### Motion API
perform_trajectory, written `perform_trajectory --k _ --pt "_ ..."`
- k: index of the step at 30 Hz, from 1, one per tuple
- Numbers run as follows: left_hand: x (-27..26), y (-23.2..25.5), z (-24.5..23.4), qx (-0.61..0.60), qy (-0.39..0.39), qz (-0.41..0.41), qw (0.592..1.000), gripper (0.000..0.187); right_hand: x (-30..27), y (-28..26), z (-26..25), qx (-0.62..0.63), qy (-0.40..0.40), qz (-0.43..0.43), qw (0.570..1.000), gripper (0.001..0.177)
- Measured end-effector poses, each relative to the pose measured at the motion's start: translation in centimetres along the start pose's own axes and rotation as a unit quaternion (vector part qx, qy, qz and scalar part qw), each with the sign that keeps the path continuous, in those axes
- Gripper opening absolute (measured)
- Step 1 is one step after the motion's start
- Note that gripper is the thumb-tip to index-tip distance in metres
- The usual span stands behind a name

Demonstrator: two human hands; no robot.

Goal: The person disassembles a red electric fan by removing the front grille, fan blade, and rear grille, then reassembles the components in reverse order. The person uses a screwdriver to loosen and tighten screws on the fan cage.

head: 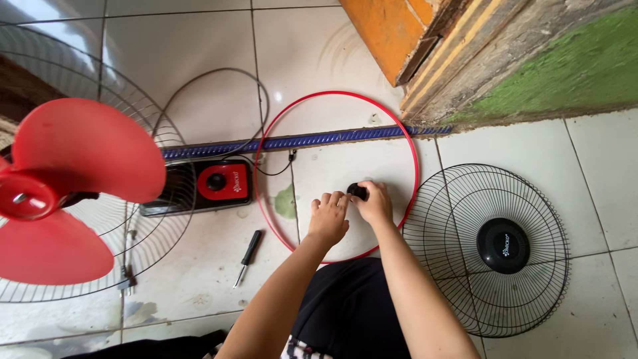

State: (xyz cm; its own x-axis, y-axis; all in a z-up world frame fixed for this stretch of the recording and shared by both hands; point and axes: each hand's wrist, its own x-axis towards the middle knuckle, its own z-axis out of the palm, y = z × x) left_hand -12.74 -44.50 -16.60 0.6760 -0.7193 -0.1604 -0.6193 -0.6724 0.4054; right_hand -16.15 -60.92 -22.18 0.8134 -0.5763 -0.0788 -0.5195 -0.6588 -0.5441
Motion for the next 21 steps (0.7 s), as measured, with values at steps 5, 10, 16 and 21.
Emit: perform_trajectory --k 5,10,16,21 --pt "3.4 0.0 3.0 -0.055 -0.017 -0.068 0.996 0.081 0.7 -0.9 0.0 0.035 -0.024 0.070 0.997 0.043" --pt "5.4 0.3 3.8 -0.115 0.005 -0.087 0.989 0.080 1.4 -0.8 -0.4 0.066 -0.056 0.091 0.992 0.056" --pt "5.8 -0.6 4.6 -0.190 0.033 -0.126 0.973 0.066 1.8 2.5 -0.9 0.173 -0.030 0.156 0.972 0.032" --pt "6.2 -1.1 6.1 -0.116 0.064 -0.115 0.984 0.030 2.1 5.1 0.0 0.157 -0.021 0.178 0.971 0.031"
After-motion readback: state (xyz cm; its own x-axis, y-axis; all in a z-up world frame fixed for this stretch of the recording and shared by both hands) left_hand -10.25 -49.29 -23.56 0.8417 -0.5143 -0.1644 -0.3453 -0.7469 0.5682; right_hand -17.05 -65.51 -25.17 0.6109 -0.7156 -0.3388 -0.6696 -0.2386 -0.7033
